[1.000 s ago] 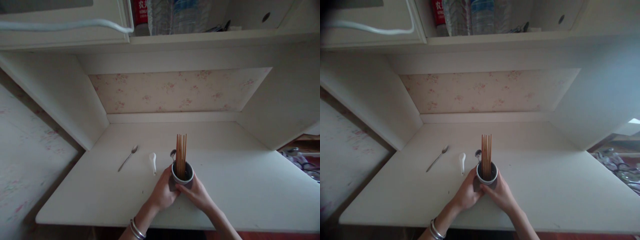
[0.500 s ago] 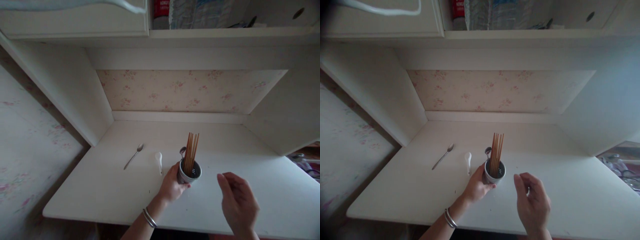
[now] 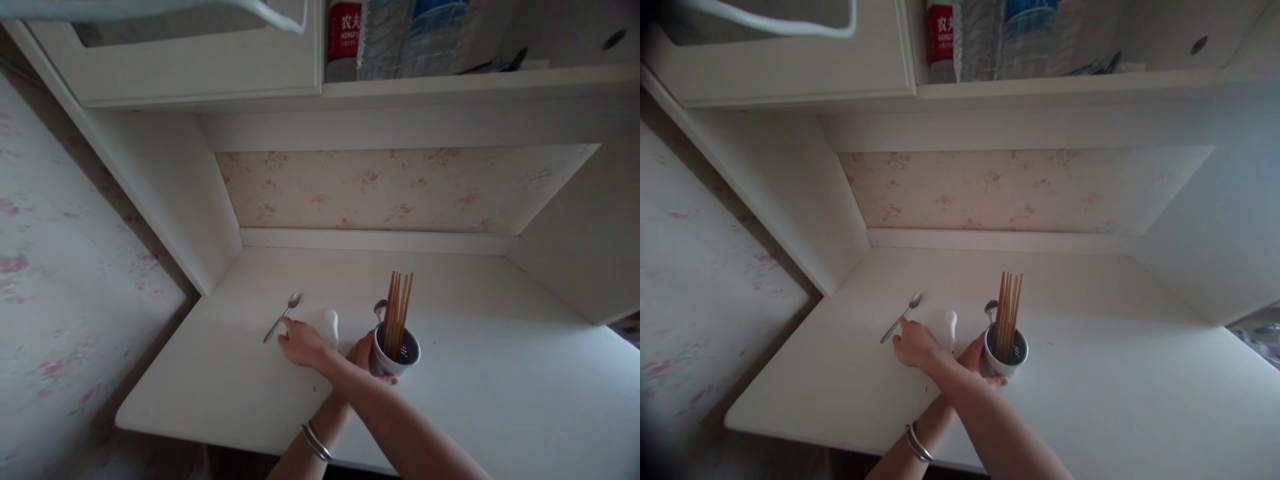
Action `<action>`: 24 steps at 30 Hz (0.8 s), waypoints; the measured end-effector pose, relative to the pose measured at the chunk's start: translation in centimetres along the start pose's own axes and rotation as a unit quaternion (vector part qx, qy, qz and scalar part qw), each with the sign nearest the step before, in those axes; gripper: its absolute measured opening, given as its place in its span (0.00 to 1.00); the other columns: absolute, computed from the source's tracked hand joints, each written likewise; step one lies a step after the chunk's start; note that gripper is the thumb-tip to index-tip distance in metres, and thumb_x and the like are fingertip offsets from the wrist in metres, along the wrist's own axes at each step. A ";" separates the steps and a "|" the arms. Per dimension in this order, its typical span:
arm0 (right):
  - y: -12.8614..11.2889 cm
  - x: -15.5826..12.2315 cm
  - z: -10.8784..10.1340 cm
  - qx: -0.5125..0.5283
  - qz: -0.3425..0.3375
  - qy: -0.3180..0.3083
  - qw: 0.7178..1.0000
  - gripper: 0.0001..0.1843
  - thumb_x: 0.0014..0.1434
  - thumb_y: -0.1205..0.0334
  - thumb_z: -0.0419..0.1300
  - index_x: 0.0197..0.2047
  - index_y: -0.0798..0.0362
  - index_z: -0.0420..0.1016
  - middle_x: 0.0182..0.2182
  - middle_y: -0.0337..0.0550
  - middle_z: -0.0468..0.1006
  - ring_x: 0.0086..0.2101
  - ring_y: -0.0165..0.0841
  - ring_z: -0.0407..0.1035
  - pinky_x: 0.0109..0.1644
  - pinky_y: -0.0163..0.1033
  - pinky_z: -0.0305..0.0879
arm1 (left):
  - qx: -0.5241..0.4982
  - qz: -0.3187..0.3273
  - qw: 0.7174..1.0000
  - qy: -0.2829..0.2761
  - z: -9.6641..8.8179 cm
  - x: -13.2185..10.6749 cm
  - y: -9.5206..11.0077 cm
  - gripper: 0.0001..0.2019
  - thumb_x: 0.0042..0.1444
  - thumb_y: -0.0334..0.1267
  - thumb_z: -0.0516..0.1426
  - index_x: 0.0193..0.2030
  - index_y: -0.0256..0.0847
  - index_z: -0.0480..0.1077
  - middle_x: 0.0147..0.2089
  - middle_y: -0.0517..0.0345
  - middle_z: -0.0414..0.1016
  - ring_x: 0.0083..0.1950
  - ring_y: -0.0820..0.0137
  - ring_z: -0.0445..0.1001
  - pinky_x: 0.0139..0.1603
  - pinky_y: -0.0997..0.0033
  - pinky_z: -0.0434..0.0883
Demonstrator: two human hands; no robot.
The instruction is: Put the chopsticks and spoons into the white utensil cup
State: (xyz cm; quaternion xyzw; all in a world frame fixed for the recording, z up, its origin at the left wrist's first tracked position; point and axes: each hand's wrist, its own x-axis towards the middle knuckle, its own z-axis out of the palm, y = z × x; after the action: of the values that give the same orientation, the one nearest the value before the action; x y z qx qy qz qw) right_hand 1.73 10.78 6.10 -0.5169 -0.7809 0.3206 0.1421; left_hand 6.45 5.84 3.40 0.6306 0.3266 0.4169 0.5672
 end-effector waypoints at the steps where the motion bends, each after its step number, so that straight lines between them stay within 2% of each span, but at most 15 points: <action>1: -0.1 0.9 0.3 -0.016 0.003 -0.002 1.000 0.25 0.65 0.61 0.53 0.64 0.58 0.64 0.49 0.59 0.78 0.48 0.46 0.74 0.50 0.48 0.69 | 0.012 0.008 1.000 -0.013 0.0 0.0 -0.3 0.40 0.37 0.34 0.71 0.61 0.43 0.68 0.56 0.55 0.76 0.56 0.53 0.73 0.61 0.57 0.67; 3: -0.3 2.1 0.8 -0.043 0.007 -0.008 0.999 0.24 0.67 0.60 0.51 0.64 0.58 0.63 0.52 0.61 0.76 0.49 0.47 0.73 0.50 0.51 0.70 | 0.035 0.013 0.999 -0.010 0.0 -0.2 -0.7 0.39 0.40 0.35 0.71 0.62 0.43 0.66 0.56 0.54 0.75 0.57 0.53 0.72 0.62 0.58 0.67; 5: -0.5 2.6 1.3 -0.063 0.011 -0.015 0.998 0.20 0.69 0.58 0.53 0.61 0.55 0.66 0.52 0.56 0.75 0.49 0.43 0.73 0.50 0.51 0.70 | 0.061 0.017 0.998 0.001 0.1 -0.3 -0.8 0.38 0.41 0.34 0.70 0.62 0.44 0.66 0.58 0.54 0.75 0.58 0.54 0.72 0.63 0.59 0.67; 8: -0.5 2.6 2.0 -0.080 0.019 -0.020 0.996 0.18 0.66 0.55 0.59 0.56 0.54 0.70 0.52 0.47 0.74 0.47 0.39 0.72 0.50 0.50 0.72 | 0.085 0.028 0.996 0.002 0.0 -0.5 -0.7 0.39 0.41 0.34 0.71 0.62 0.45 0.65 0.59 0.55 0.74 0.59 0.54 0.71 0.63 0.60 0.67; 13: 0.1 2.1 2.2 -0.058 0.058 0.000 0.997 0.18 0.66 0.56 0.60 0.56 0.54 0.70 0.53 0.48 0.73 0.47 0.38 0.72 0.51 0.50 0.72 | 0.093 0.023 0.995 0.005 0.2 -0.7 -1.3 0.38 0.43 0.34 0.70 0.62 0.45 0.64 0.59 0.54 0.73 0.58 0.54 0.72 0.63 0.59 0.67; 15: 0.2 1.8 1.8 -0.030 0.081 0.016 0.996 0.19 0.65 0.62 0.60 0.58 0.57 0.68 0.50 0.53 0.75 0.48 0.42 0.73 0.50 0.50 0.71 | 0.099 0.024 0.995 0.013 0.2 -0.8 -1.7 0.37 0.43 0.34 0.70 0.62 0.46 0.64 0.58 0.55 0.74 0.58 0.54 0.72 0.63 0.59 0.67; 18: 0.1 1.0 1.1 0.038 0.100 0.036 0.994 0.27 0.58 0.75 0.58 0.61 0.62 0.63 0.42 0.59 0.79 0.45 0.46 0.75 0.46 0.47 0.70 | 0.106 0.024 0.994 0.016 0.1 -0.8 -1.8 0.39 0.41 0.33 0.70 0.62 0.47 0.65 0.57 0.55 0.75 0.57 0.54 0.72 0.63 0.59 0.67; 21: 0.0 -0.5 0.4 0.141 0.086 0.046 0.985 0.32 0.57 0.76 0.55 0.65 0.56 0.58 0.40 0.50 0.81 0.40 0.37 0.77 0.39 0.37 0.70 | 0.102 0.009 0.995 0.019 0.0 -0.6 -1.4 0.41 0.38 0.31 0.71 0.62 0.46 0.66 0.58 0.55 0.74 0.59 0.55 0.71 0.64 0.60 0.66; 24: 0.1 -3.2 -0.6 0.235 0.061 0.053 0.969 0.28 0.61 0.72 0.49 0.65 0.51 0.60 0.42 0.44 0.79 0.33 0.28 0.75 0.33 0.31 0.67 | 0.111 -0.051 0.991 0.055 0.7 -0.5 -0.5 0.41 0.32 0.31 0.72 0.58 0.46 0.70 0.55 0.55 0.77 0.57 0.53 0.72 0.63 0.59 0.67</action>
State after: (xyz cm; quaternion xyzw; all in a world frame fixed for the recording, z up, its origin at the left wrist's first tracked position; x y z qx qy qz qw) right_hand 3.52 8.15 6.86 -0.5319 -0.6421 0.4754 0.2806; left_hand 6.88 5.22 2.82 0.6480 0.4339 0.3827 0.4953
